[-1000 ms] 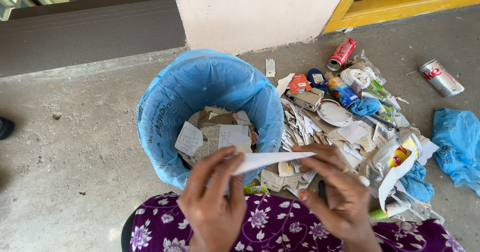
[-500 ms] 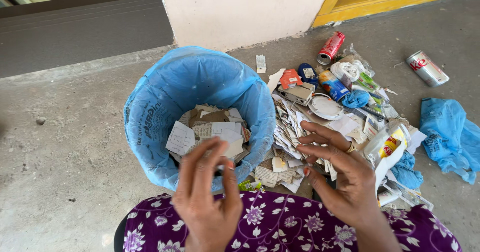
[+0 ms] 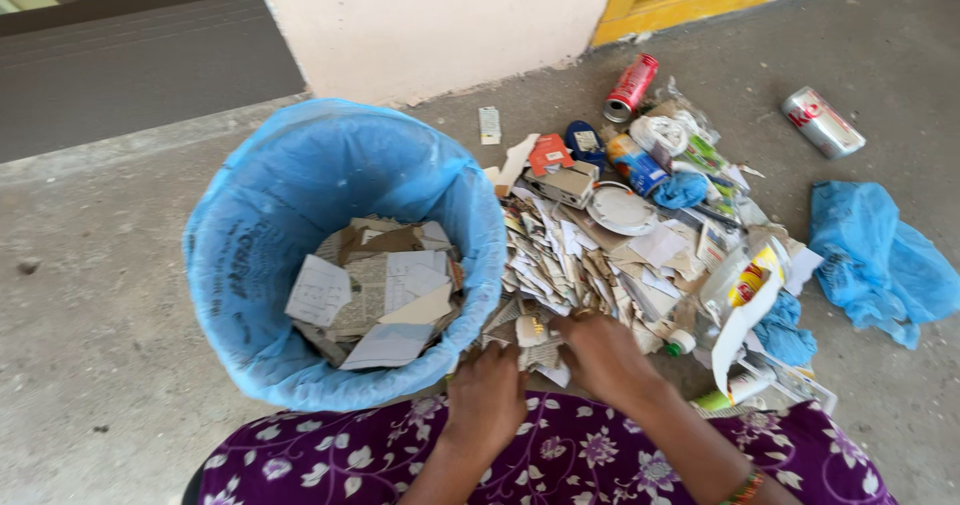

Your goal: The person sits on the floor and sorts through a pile of paper scraps, folding and placing them into a blue plastic bag. The person handles various paper items one at a time, including newspaper clippings and cardboard pieces.

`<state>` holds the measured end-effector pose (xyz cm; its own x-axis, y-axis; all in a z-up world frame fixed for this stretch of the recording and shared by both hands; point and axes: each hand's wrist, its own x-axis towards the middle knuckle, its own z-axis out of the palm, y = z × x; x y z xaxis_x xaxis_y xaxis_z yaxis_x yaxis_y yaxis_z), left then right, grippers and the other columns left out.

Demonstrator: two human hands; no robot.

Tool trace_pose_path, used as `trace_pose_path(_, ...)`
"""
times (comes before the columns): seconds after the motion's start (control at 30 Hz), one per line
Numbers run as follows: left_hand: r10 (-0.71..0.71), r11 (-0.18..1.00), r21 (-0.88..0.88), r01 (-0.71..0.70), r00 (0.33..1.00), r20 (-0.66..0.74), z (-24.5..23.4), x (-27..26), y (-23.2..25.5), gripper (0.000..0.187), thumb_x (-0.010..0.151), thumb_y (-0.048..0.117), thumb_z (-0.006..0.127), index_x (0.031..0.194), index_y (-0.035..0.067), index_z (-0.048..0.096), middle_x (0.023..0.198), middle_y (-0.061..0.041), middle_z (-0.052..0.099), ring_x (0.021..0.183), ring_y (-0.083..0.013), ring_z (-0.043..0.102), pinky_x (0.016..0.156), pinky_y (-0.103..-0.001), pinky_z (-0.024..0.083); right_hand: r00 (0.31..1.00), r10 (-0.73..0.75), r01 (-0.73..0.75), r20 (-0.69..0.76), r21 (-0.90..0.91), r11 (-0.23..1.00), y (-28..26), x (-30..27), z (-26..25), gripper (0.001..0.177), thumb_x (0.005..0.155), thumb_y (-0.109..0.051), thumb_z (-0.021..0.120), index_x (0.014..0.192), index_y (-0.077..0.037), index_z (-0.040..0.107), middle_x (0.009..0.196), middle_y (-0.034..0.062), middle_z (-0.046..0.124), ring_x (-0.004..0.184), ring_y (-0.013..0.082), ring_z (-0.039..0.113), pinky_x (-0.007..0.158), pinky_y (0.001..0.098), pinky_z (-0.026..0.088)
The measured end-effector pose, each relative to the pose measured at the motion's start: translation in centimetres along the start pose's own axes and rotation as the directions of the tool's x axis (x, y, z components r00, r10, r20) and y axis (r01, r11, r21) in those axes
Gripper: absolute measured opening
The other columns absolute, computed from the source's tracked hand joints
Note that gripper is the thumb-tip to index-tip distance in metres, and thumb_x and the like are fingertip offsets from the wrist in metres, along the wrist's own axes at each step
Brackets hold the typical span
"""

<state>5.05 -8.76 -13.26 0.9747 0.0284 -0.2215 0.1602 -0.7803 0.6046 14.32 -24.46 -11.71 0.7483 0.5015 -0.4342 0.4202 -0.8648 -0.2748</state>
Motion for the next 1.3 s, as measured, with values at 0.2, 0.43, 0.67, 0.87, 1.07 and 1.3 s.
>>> trace_pose_path(0.2,-0.08,0.978,0.206,0.044,0.982,0.17,3.9,2.1,-2.0,0.037,0.083,0.007,0.073,0.118,-0.001,0.064,0.125,-0.016,0.059,0.123,-0.0369,0.054,0.097,-0.05,0.052,0.992,-0.128,0.128,0.013,-0.137,0.982,0.2,3.1,5.1,0.053,0.084,0.002,0.065,0.132,-0.02,0.066,0.093,0.0192,0.071,0.092,0.0362,0.072,0.075,0.0479,0.059)
trace_pose_path(0.43,-0.03,0.979,0.203,0.006,0.993,0.114,5.4,3.1,-3.6,0.054,0.072,-0.002,0.076,0.124,-0.004,0.061,0.136,-0.016,0.055,0.133,-0.0393,0.047,0.106,-0.054,0.043,0.979,-0.189,0.16,-0.083,-0.268,0.95,-0.2,5.0,8.3,0.037,0.081,-0.006,0.071,0.117,-0.011,0.068,0.095,0.02,0.071,0.1,0.0377,0.068,0.067,0.0484,0.061)
trace_pose_path(0.67,-0.107,0.98,0.189,0.069,0.974,0.2,5.2,3.2,-3.4,0.054,0.077,0.002,0.075,0.128,-0.002,0.058,0.137,-0.018,0.054,0.131,-0.0366,0.052,0.106,-0.05,0.046,0.96,-0.2,0.132,-0.196,-0.312,0.941,1.8,6.6,10.0,0.035,0.078,0.015,0.061,0.107,-0.001,0.072,0.092,0.02,0.072,0.079,0.0272,0.073,0.052,0.0335,0.058)
trace_pose_path(0.87,-0.073,0.996,0.056,0.073,0.997,-0.001,4.9,3.1,-3.5,0.055,0.09,0.017,0.073,0.136,-0.002,0.05,0.132,-0.021,0.055,0.121,-0.0374,0.058,0.098,-0.051,0.049,0.927,-0.132,0.076,-0.351,-0.169,0.983,2.0,4.6,6.3,0.033,0.073,0.015,0.057,0.095,-0.005,0.073,0.071,0.0139,0.07,0.062,0.0252,0.067,0.048,0.0404,0.053)
trace_pose_path(1.07,-0.031,0.998,-0.052,0.025,0.993,-0.112,5.4,3.5,-3.7,0.071,0.087,0.022,0.076,0.143,-0.005,0.042,0.137,-0.025,0.052,0.125,-0.0392,0.056,0.102,-0.049,0.047,0.95,0.047,-0.008,-0.309,0.126,0.992,2.4,2.3,1.8,0.017,0.085,0.008,0.059,0.088,-0.005,0.07,0.073,0.0113,0.072,0.06,0.023,0.071,0.05,0.0395,0.056)
trace_pose_path(1.3,-0.055,0.964,-0.265,0.019,0.99,-0.13,4.3,3.3,-2.6,0.034,0.091,0.023,0.073,0.116,0.001,0.064,0.106,-0.018,0.071,0.097,-0.0322,0.069,0.085,-0.047,0.051,0.938,0.024,0.127,-0.346,0.406,0.905,2.9,1.1,-0.7,0.012,0.077,0.005,0.074,0.087,-0.001,0.07,0.076,0.0085,0.078,0.068,0.0186,0.077,0.065,0.0342,0.06)
